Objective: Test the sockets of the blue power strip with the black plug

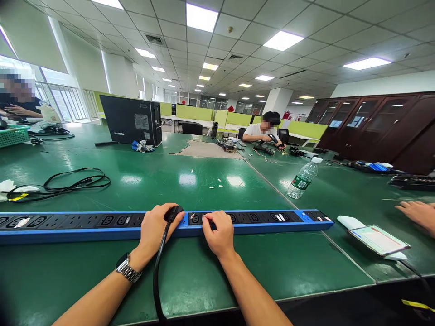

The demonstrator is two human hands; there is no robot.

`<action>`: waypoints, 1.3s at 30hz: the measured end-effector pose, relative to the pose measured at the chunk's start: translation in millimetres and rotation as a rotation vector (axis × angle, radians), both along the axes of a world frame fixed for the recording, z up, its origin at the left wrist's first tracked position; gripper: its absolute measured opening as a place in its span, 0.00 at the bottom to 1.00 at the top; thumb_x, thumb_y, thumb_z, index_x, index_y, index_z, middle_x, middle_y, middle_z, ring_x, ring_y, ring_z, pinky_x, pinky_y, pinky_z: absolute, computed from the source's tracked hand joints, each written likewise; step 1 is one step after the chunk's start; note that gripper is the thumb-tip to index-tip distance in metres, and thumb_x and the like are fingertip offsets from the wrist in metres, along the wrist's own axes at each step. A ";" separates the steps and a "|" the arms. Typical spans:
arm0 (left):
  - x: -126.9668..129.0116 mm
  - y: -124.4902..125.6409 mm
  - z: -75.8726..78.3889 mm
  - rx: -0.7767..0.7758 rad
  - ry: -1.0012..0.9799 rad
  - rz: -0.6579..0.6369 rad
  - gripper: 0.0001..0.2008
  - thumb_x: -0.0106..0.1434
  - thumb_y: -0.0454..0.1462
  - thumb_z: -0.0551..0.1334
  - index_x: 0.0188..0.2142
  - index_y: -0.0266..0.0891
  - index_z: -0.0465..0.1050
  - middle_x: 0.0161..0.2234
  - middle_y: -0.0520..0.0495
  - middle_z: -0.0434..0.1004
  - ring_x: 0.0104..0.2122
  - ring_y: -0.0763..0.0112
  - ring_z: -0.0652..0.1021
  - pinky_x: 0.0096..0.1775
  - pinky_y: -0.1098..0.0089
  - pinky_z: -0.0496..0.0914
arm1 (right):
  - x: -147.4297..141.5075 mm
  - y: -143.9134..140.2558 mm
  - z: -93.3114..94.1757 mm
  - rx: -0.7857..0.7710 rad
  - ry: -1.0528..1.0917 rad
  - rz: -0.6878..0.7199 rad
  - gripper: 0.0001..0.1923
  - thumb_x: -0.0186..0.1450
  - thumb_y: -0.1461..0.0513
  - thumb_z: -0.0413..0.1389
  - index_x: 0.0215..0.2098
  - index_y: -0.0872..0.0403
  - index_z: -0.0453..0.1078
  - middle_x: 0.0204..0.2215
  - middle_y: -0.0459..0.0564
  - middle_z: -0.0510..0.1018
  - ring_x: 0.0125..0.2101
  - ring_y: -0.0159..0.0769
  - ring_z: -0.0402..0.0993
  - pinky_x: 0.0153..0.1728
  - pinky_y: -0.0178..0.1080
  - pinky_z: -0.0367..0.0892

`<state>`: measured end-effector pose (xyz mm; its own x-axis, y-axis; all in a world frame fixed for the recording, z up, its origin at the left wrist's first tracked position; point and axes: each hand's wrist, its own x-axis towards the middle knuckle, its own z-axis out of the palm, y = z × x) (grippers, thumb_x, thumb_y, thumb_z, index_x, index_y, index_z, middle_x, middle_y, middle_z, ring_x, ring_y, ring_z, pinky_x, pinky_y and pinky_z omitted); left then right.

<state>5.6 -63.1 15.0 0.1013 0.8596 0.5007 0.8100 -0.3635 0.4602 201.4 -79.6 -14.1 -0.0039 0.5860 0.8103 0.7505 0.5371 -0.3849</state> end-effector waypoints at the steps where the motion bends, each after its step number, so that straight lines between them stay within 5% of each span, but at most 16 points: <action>1: -0.5 0.3 -0.4 0.002 -0.006 -0.004 0.14 0.64 0.48 0.60 0.42 0.44 0.76 0.37 0.48 0.81 0.38 0.61 0.78 0.41 0.64 0.67 | 0.0 0.3 -0.1 -0.001 0.004 0.001 0.08 0.65 0.64 0.54 0.27 0.53 0.70 0.24 0.44 0.76 0.28 0.33 0.68 0.34 0.38 0.59; 14: 3.6 -3.2 1.9 0.034 0.012 -0.039 0.08 0.60 0.43 0.65 0.36 0.42 0.74 0.33 0.50 0.78 0.36 0.63 0.76 0.40 0.65 0.66 | 0.3 0.1 0.8 -0.018 0.037 0.012 0.08 0.65 0.64 0.54 0.27 0.52 0.70 0.25 0.45 0.77 0.29 0.34 0.69 0.34 0.39 0.60; 25: 0.1 4.3 -4.5 0.083 -0.013 -0.191 0.11 0.60 0.43 0.65 0.41 0.42 0.74 0.36 0.48 0.79 0.37 0.64 0.76 0.40 0.65 0.69 | -0.4 -1.9 3.2 -0.004 0.029 -0.010 0.09 0.64 0.64 0.53 0.26 0.52 0.70 0.24 0.45 0.77 0.28 0.34 0.69 0.33 0.38 0.60; 39: -8.0 0.3 -2.8 0.077 0.134 -0.161 0.13 0.65 0.45 0.60 0.46 0.42 0.73 0.39 0.46 0.80 0.40 0.61 0.76 0.43 0.63 0.67 | -1.8 -2.7 3.2 -0.020 0.040 -0.011 0.09 0.65 0.64 0.53 0.26 0.52 0.70 0.24 0.45 0.76 0.27 0.34 0.69 0.33 0.38 0.61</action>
<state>-2.4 -62.8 12.2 0.3040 0.7868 0.5371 0.7908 -0.5228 0.3183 199.7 -82.3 -10.9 0.0348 0.6022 0.7976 0.7402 0.5207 -0.4255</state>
